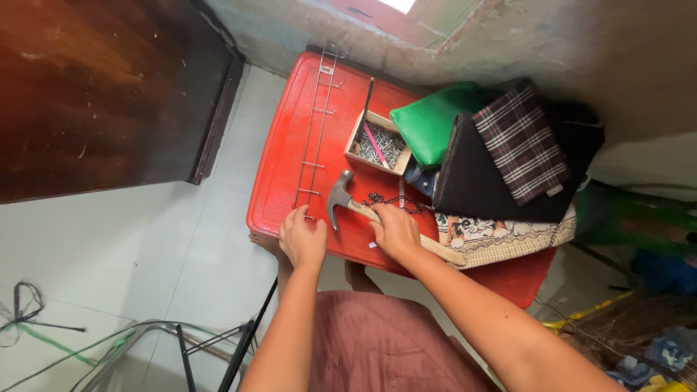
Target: The person hammers nails into a wooden door frame using a hammer, then hangs a metal hook rack on the nails and places a folded plaid cloth on one of the hooks.
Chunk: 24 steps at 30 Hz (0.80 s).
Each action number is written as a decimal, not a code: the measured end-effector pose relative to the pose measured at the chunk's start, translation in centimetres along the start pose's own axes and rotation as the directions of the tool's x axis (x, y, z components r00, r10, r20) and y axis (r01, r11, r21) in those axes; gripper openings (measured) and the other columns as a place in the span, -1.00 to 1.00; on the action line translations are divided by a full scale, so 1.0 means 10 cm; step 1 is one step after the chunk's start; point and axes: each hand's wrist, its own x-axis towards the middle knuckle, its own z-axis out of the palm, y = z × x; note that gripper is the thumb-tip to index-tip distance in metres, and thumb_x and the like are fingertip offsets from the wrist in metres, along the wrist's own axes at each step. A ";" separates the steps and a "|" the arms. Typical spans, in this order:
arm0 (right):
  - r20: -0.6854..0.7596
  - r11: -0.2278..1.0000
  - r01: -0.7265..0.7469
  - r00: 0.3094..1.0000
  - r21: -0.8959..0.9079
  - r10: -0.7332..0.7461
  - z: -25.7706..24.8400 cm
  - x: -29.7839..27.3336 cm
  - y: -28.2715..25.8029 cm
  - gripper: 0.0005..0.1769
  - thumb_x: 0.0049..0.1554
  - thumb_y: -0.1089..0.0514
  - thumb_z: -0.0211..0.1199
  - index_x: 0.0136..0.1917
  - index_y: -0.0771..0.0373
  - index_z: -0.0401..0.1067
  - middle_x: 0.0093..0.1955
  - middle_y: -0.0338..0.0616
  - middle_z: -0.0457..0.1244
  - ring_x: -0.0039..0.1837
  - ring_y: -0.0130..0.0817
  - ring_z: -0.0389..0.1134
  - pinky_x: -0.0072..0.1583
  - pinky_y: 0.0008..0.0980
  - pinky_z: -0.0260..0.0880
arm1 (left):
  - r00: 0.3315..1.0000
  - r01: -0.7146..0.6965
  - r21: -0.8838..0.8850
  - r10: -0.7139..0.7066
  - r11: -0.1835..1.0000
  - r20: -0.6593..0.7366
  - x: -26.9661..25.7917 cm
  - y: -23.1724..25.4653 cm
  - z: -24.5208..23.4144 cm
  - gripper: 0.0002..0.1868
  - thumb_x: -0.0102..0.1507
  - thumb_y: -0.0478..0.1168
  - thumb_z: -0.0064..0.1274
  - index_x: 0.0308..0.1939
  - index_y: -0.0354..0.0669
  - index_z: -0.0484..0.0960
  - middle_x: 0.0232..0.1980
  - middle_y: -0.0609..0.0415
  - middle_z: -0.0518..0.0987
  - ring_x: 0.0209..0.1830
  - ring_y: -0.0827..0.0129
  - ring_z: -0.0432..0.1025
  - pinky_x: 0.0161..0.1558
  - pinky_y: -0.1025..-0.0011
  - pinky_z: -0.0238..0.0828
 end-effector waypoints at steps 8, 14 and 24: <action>-0.020 0.993 0.006 1.000 0.117 -0.004 0.27 0.30 0.08 -0.66 0.04 0.21 0.37 0.11 0.15 0.45 -0.05 0.00 0.34 0.05 0.08 0.36 0.06 -0.03 0.34 | 0.981 -0.190 0.233 0.191 0.954 0.017 -0.01 -0.08 0.09 -0.34 0.09 -0.15 0.24 0.30 -0.01 0.50 0.49 -0.13 0.25 0.50 0.02 0.11 0.41 -0.02 -0.04; -0.017 0.986 0.061 0.998 0.158 -0.059 0.46 0.43 0.21 -0.59 0.00 0.33 0.35 0.14 0.22 0.41 0.01 0.09 0.28 0.14 0.14 0.30 0.19 -0.05 0.31 | 0.977 -0.210 0.356 0.207 0.911 0.048 0.05 -0.15 0.05 -0.40 0.12 -0.16 0.25 0.27 0.05 0.51 0.47 -0.05 0.29 0.49 0.06 0.16 0.42 0.05 0.02; 0.048 1.000 -0.025 0.999 -0.005 0.025 0.58 0.48 0.18 -0.64 0.03 0.36 0.26 0.13 0.23 0.46 0.05 0.12 0.28 0.17 0.16 0.28 0.22 -0.03 0.30 | 0.988 0.148 0.294 -0.130 0.944 -0.079 0.13 -0.23 0.01 -0.34 0.12 -0.15 0.32 0.27 -0.11 0.41 0.25 -0.08 0.36 0.29 -0.02 0.27 0.20 0.00 0.26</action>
